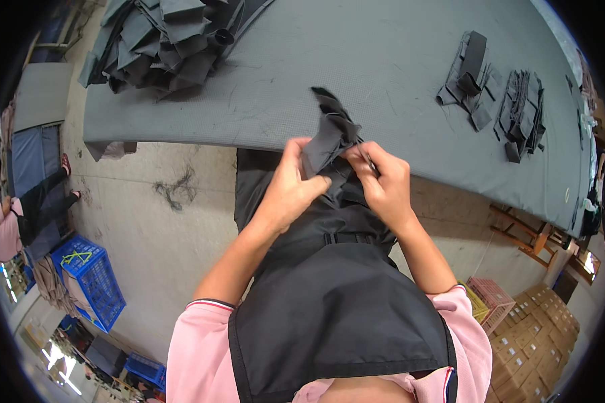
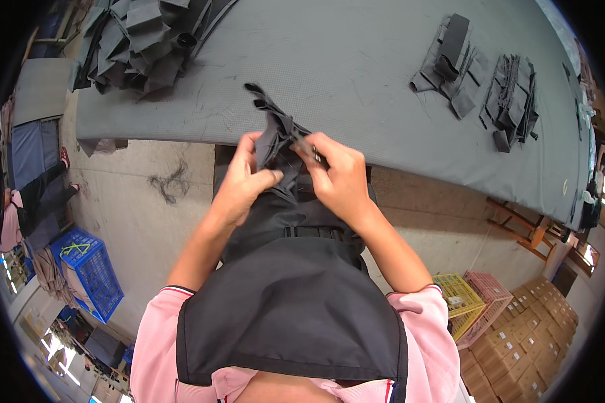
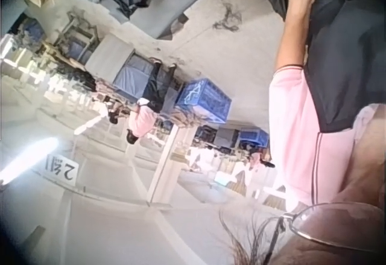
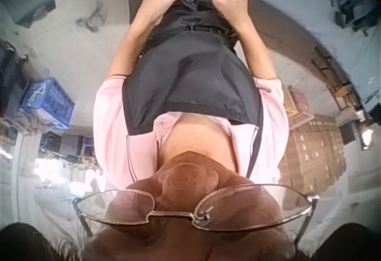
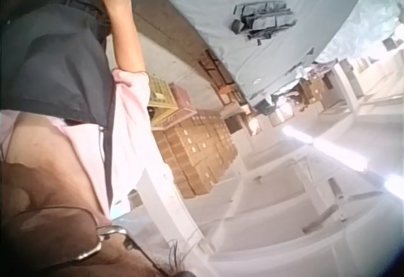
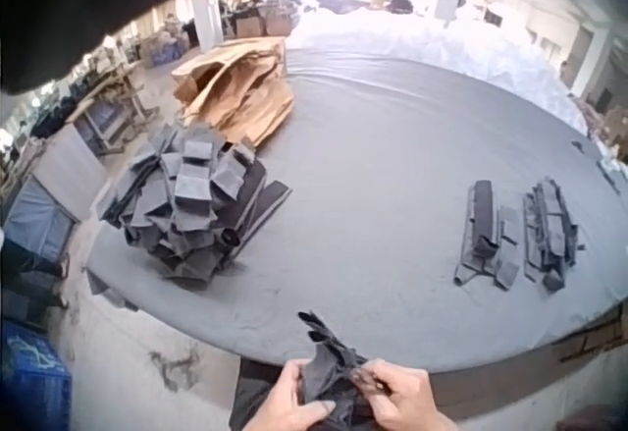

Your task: Manually trim excess threads or edges from fabric strips using a pair of small scissors.

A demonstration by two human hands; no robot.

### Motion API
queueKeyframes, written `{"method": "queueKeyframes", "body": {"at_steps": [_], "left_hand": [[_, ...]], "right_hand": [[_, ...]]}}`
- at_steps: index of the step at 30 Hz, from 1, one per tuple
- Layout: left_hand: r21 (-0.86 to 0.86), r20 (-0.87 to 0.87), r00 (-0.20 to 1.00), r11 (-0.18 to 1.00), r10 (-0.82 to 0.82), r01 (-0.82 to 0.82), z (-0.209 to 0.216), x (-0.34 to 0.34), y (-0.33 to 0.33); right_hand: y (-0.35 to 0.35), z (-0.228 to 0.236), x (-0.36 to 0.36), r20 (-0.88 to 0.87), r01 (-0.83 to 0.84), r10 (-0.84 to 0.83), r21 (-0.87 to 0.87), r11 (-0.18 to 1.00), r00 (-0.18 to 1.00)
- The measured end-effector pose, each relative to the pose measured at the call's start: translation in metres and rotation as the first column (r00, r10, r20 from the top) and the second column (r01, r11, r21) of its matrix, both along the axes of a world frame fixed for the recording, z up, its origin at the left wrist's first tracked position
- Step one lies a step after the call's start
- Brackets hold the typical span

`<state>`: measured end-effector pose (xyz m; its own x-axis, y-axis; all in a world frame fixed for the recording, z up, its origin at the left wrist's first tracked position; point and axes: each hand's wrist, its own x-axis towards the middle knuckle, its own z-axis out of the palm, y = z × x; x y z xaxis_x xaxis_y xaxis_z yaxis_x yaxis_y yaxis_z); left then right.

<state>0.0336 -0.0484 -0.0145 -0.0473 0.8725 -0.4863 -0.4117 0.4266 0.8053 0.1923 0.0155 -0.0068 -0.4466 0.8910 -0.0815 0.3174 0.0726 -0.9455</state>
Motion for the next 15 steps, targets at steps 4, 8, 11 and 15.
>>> {"method": "queueKeyframes", "body": {"at_steps": [4,8,11,15], "left_hand": [[0.064,0.056,0.993,0.992,0.102,-0.105,0.005,0.015,-0.005],[0.069,-0.008,0.981,0.978,0.196,-0.195,0.009,0.013,-0.007],[0.088,-0.058,0.969,0.969,0.238,-0.233,0.010,0.014,-0.002],[0.140,-0.151,0.956,0.963,0.252,-0.231,0.012,0.017,0.003]], "right_hand": [[0.000,-0.002,-0.005,-0.136,-0.037,0.023,-0.105,0.994,0.990],[-0.008,0.035,0.006,0.112,-0.030,0.016,0.131,0.991,0.994],[-0.012,0.041,0.011,0.238,-0.078,-0.011,0.362,0.929,0.971],[-0.014,0.040,0.007,0.365,-0.189,0.014,0.448,0.874,0.931]]}}
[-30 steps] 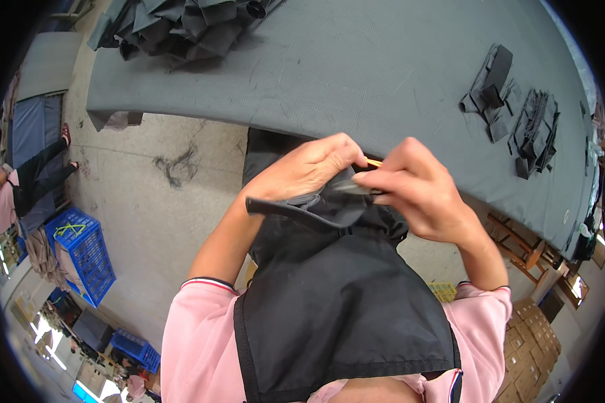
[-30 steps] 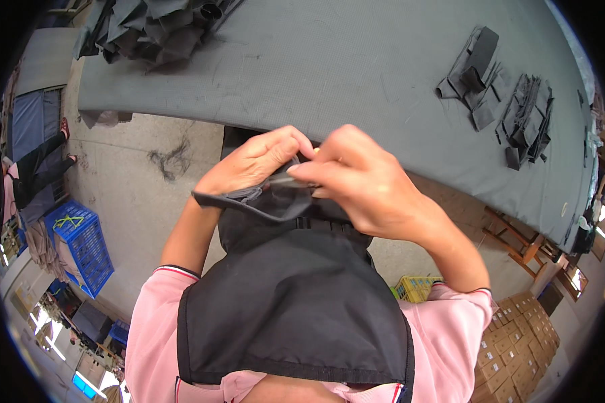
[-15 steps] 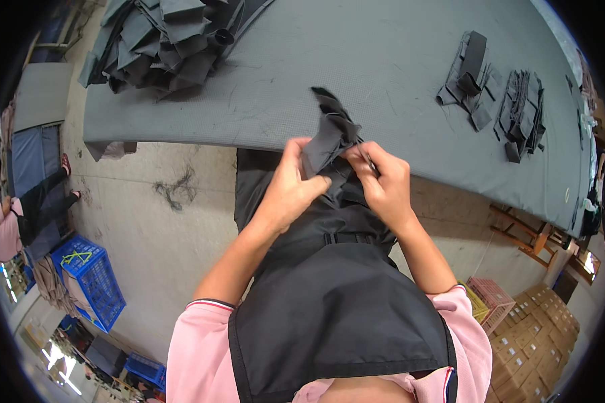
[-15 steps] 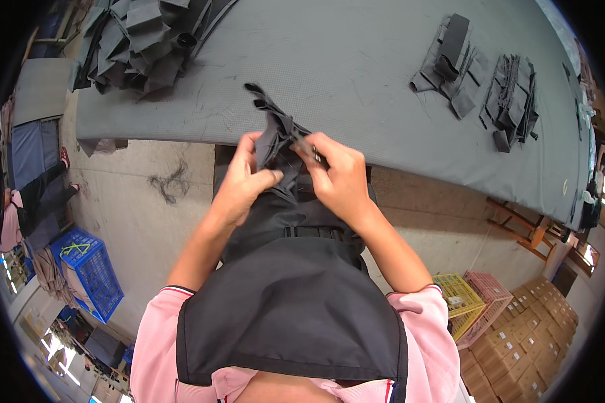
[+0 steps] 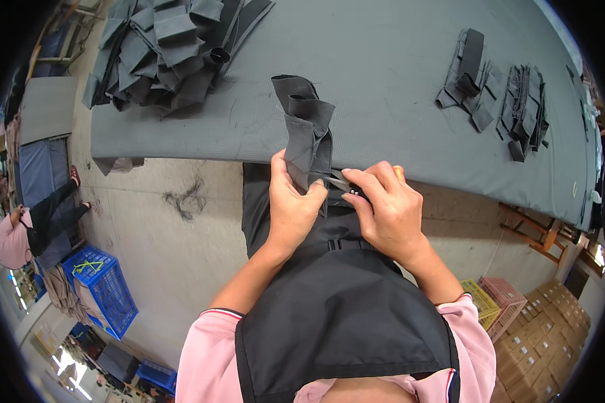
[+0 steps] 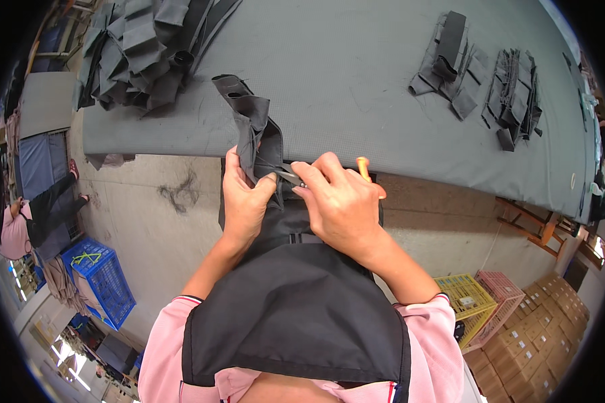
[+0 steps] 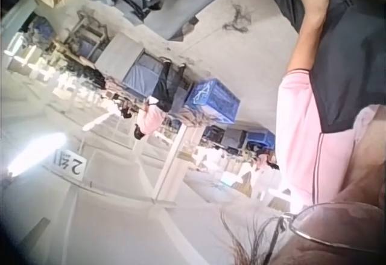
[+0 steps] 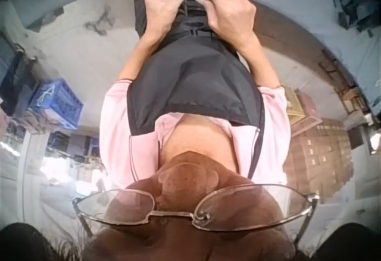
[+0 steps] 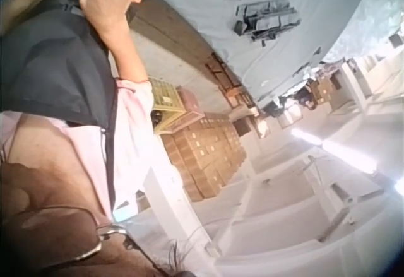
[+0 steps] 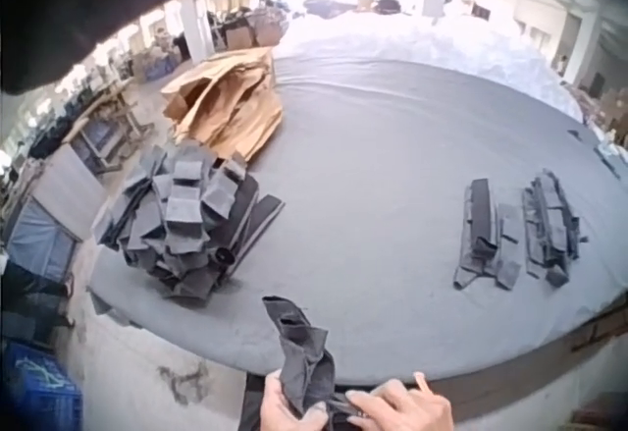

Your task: Manually trim excess threads or edges from fabric strips using a pair of small scissors.

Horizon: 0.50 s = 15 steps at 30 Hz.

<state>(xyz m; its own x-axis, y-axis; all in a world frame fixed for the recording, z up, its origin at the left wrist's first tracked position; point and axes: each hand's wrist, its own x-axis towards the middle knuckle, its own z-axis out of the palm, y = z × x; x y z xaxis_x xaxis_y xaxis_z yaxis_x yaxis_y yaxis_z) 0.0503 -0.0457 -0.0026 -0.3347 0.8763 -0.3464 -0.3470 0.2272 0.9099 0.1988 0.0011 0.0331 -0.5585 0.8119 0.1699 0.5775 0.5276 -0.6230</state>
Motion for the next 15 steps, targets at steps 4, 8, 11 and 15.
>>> {"method": "queueKeyframes", "body": {"at_steps": [4,8,11,15], "left_hand": [[0.042,-0.051,0.998,0.999,0.028,-0.025,-0.0001,0.0046,0.0015],[0.047,-0.058,0.997,0.998,0.042,-0.040,-0.0017,0.0047,0.0013],[0.020,-0.075,0.997,1.000,0.024,-0.023,-0.0010,0.0033,0.0013],[0.024,-0.098,0.995,1.000,0.010,-0.008,-0.0029,0.0029,0.0021]], "right_hand": [[0.0016,-0.0035,-0.0063,0.008,-0.013,0.012,0.108,0.994,1.000],[0.0011,-0.0058,-0.0070,0.079,-0.040,0.025,0.186,0.982,0.997],[-0.0009,-0.0070,-0.0070,0.105,-0.044,0.024,0.194,0.980,0.994],[-0.0011,-0.0049,-0.0091,0.069,-0.015,0.003,0.173,0.985,0.998]]}}
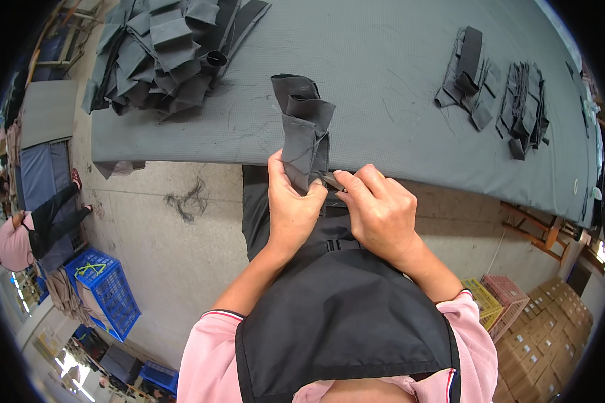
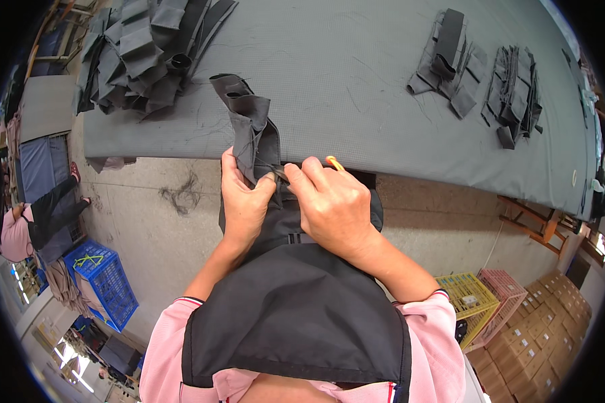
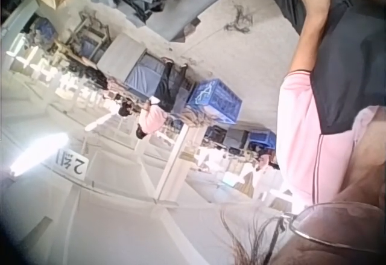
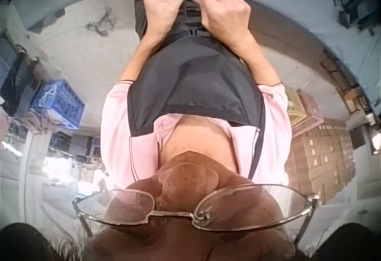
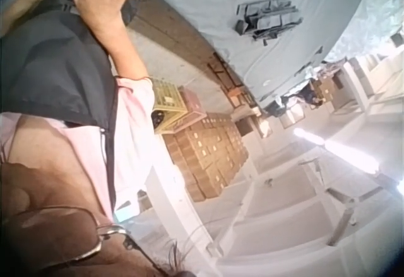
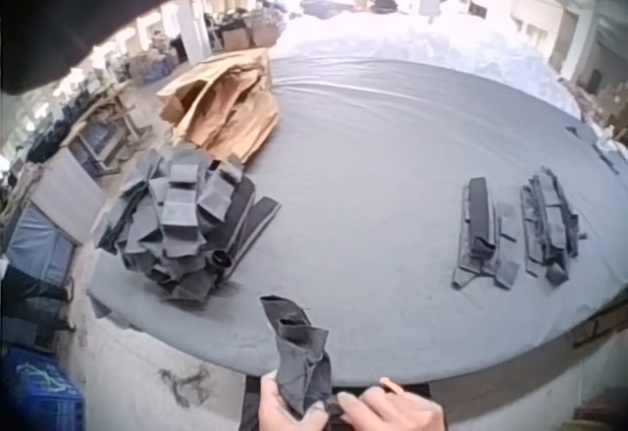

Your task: Manually trim excess threads or edges from fabric strips using a pair of small scissors.

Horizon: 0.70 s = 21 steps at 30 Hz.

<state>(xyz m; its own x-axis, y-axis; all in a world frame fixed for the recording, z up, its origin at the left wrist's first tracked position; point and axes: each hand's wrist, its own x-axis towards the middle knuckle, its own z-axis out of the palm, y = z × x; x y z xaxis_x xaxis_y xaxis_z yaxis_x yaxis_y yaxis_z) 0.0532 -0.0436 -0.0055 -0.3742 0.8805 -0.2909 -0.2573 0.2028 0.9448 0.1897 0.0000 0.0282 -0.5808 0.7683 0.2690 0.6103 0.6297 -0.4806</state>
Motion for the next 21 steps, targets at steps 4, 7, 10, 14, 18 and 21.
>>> {"method": "queueKeyframes", "body": {"at_steps": [4,7,10,14,18,21], "left_hand": [[-0.004,0.000,1.000,1.000,0.004,-0.004,0.001,0.001,0.001],[-0.013,0.005,1.000,1.000,-0.002,0.002,0.001,0.001,0.000],[-0.014,0.024,1.000,1.000,0.016,-0.016,0.004,0.001,0.000],[0.022,0.052,0.998,0.999,0.044,-0.045,0.002,-0.003,0.000],[-0.008,0.087,0.995,0.999,0.040,-0.040,0.002,-0.005,0.002],[-0.009,0.181,0.983,1.000,0.019,-0.018,0.004,-0.009,0.002]], "right_hand": [[0.001,-0.001,0.001,-0.030,0.004,-0.004,0.005,1.000,1.000],[0.000,-0.003,0.002,0.015,-0.007,0.006,0.023,1.000,1.000],[0.001,-0.007,0.003,-0.012,-0.013,0.013,0.014,1.000,1.000],[0.003,-0.017,0.010,-0.362,-0.015,-0.188,-0.491,0.871,0.913],[0.004,-0.019,0.007,-0.454,-0.060,-0.291,-0.614,0.787,0.842],[0.005,-0.018,-0.006,-0.397,-0.080,-0.214,-0.606,0.791,0.892]]}}
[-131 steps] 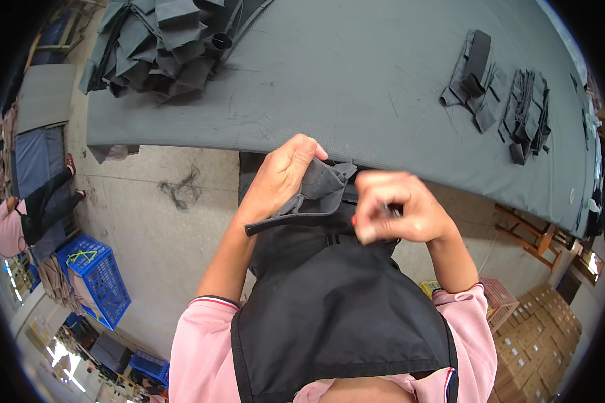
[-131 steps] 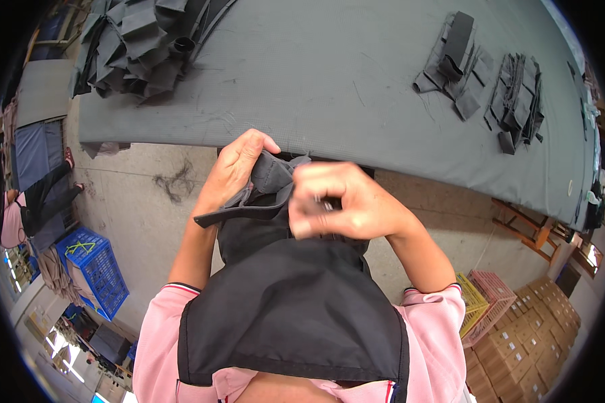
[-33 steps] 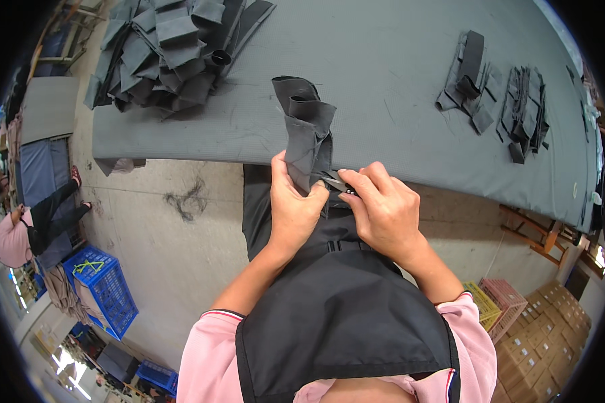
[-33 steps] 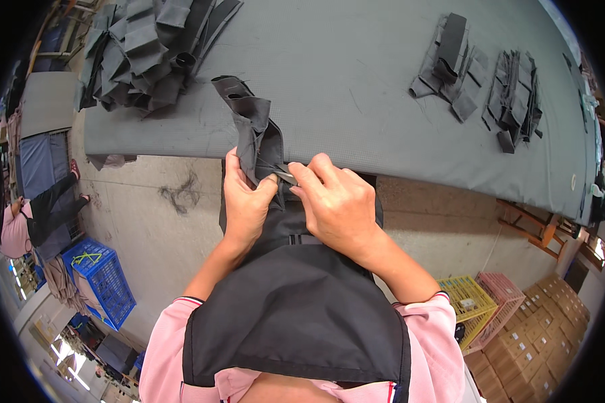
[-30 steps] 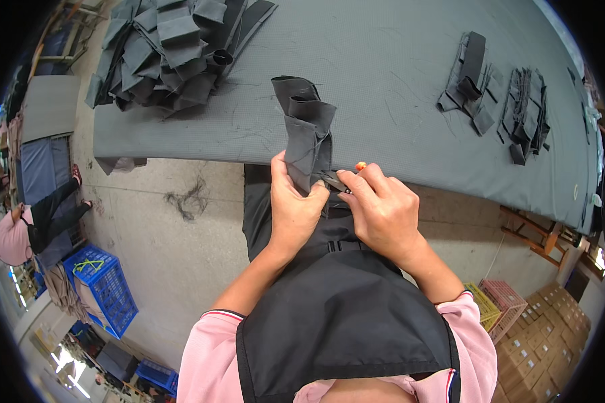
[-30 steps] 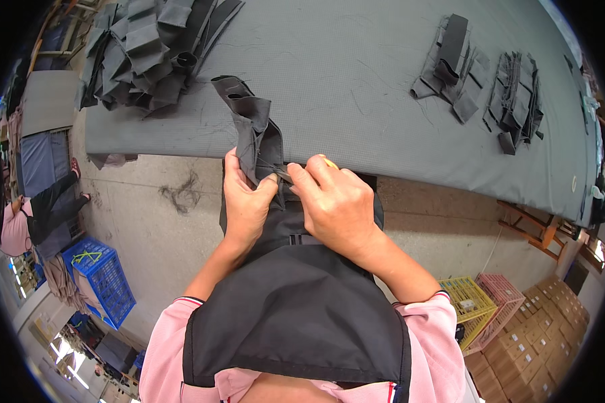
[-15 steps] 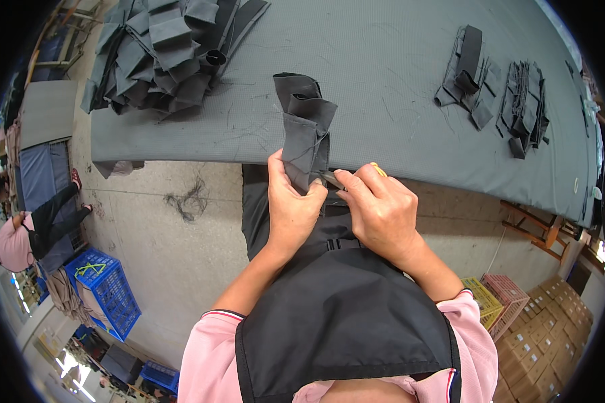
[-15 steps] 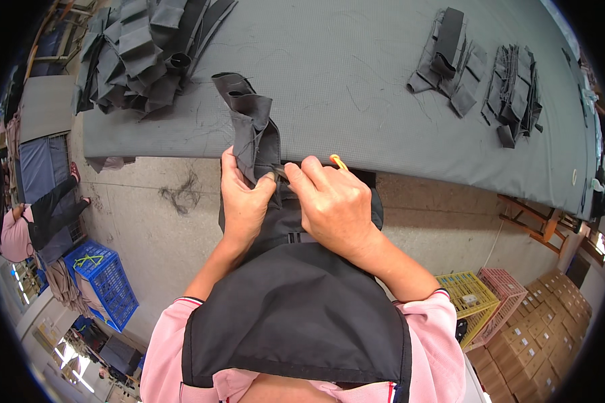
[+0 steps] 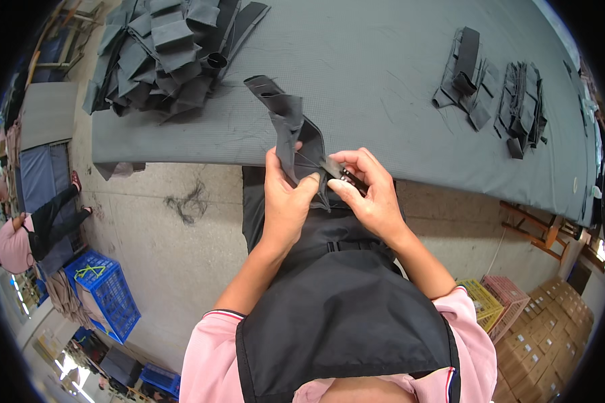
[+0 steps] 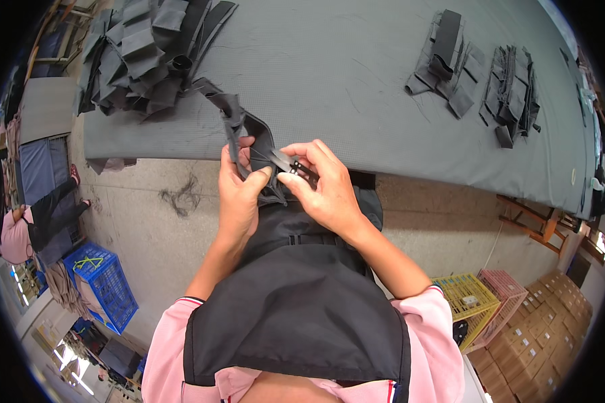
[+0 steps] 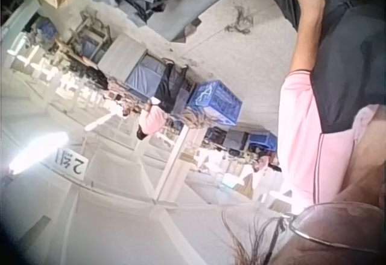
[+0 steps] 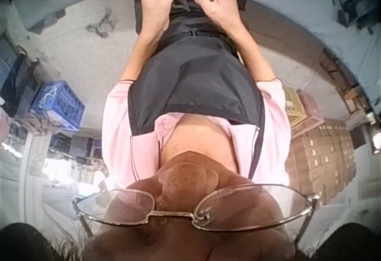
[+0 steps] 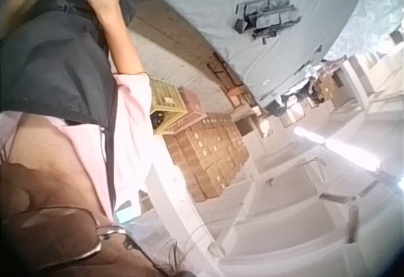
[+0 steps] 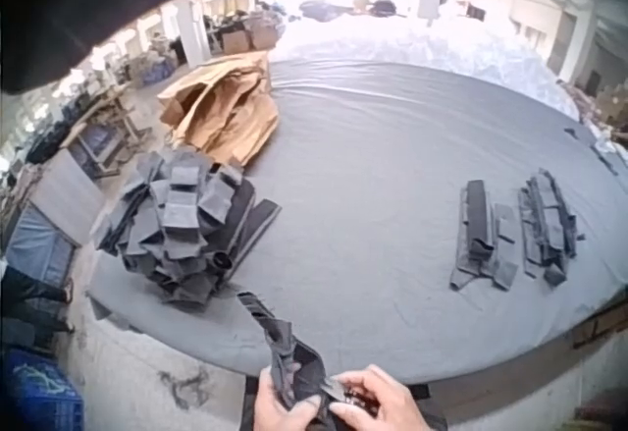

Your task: Manually trim excess threads or edges from fabric strips using a pair of small scissors.

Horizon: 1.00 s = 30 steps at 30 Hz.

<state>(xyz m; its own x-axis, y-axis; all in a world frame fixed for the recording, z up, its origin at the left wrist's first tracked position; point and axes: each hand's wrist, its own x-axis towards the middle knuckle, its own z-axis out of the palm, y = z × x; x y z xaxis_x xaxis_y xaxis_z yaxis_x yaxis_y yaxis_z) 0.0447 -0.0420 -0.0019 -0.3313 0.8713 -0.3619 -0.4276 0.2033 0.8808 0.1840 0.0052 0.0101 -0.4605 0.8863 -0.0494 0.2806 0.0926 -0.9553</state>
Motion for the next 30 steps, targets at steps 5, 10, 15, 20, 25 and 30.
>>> {"method": "queueKeyframes", "body": {"at_steps": [5,10,15,20,25,30], "left_hand": [[0.005,0.222,0.975,0.999,-0.034,0.033,-0.011,-0.014,0.005],[-0.001,0.299,0.954,1.000,-0.022,0.023,0.002,-0.019,0.010],[0.013,0.209,0.973,0.995,-0.099,0.098,-0.001,-0.023,0.012],[0.101,0.393,0.918,0.995,-0.059,0.021,-0.006,-0.025,0.017],[0.167,0.520,0.848,0.986,-0.105,0.019,-0.009,-0.035,0.018],[0.140,0.541,0.841,0.988,-0.024,-0.062,-0.020,-0.042,0.011]], "right_hand": [[0.005,-0.004,-0.017,-0.107,-0.008,0.023,0.147,0.989,0.994],[-0.003,-0.004,-0.019,-0.172,-0.041,0.063,0.127,0.991,0.983],[-0.010,-0.008,-0.014,0.040,-0.135,0.129,0.287,0.948,0.991],[-0.021,0.000,-0.005,-0.268,-0.085,0.055,-0.104,0.991,0.962],[-0.012,-0.007,-0.005,-0.119,0.097,-0.103,-0.057,0.994,0.988],[-0.009,0.000,0.010,0.007,0.050,-0.054,0.249,0.967,0.999]]}}
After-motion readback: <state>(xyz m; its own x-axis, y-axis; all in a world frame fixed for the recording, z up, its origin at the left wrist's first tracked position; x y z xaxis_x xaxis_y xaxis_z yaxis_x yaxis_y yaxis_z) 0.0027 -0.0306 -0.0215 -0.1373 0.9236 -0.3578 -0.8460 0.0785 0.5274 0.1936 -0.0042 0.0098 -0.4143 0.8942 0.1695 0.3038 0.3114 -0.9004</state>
